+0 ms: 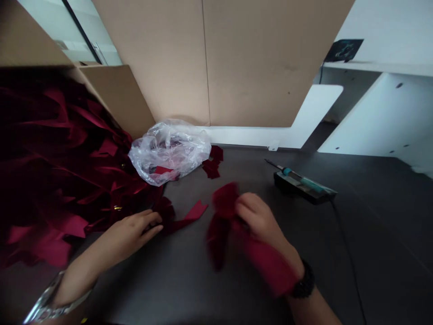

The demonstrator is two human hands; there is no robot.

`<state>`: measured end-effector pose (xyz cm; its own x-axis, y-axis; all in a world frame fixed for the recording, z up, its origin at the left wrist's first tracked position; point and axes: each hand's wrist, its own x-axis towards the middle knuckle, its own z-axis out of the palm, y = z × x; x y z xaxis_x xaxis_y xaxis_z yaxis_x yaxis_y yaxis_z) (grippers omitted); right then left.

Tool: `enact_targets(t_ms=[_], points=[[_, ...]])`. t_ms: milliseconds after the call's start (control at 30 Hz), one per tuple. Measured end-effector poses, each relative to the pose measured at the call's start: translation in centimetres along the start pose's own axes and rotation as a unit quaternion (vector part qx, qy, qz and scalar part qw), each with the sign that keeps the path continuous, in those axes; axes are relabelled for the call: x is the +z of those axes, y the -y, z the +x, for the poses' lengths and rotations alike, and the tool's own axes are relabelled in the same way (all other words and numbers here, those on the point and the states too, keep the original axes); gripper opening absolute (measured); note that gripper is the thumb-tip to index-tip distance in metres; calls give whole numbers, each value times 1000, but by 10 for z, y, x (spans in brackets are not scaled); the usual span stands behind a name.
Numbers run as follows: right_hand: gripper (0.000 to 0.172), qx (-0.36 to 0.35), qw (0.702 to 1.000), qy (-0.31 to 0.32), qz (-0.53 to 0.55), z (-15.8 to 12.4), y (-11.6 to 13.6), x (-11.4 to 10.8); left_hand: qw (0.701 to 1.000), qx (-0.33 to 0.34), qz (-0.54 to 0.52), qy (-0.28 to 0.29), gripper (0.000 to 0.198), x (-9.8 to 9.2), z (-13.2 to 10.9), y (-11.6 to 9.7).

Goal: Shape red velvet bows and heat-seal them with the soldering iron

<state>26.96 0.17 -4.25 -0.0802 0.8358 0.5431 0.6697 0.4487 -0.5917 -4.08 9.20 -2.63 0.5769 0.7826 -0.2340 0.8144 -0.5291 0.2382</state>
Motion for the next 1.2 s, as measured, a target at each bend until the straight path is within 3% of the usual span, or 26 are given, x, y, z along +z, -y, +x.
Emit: enact_targets(t_ms=[67,167,233,333,433,600,700,867,1067,1133,1200], points=[[35,-9,991,136,-7,3,2,6,999,12,30,-33,26,-12,10,-21],[37,52,937,346,-3,5,0,19,993,30,61,-94,26,-20,38,-40],[37,101,917,386,14,4,-4,24,989,74,47,-121,25,-16,66,-45],[33,141,919,368,-4,4,-8,28,977,142,-21,-157,23,-2,115,-48],[31,164,918,360,-26,5,-7,29,971,147,-34,-183,27,12,158,-53],[26,168,924,343,-32,4,-8,31,970,138,-34,-195,22,19,194,-60],[28,170,925,340,-28,3,-11,32,971,146,-36,-184,11,19,200,-57],[28,171,925,338,-33,2,-13,33,968,166,-62,-180,10,17,200,-47],[29,184,924,336,19,2,-13,30,948,157,-110,-255,12,13,192,-49],[27,193,936,290,49,4,-12,30,937,150,-126,-288,11,9,179,-53],[23,196,962,179,65,6,-12,32,919,156,-160,-324,10,3,159,-58]])
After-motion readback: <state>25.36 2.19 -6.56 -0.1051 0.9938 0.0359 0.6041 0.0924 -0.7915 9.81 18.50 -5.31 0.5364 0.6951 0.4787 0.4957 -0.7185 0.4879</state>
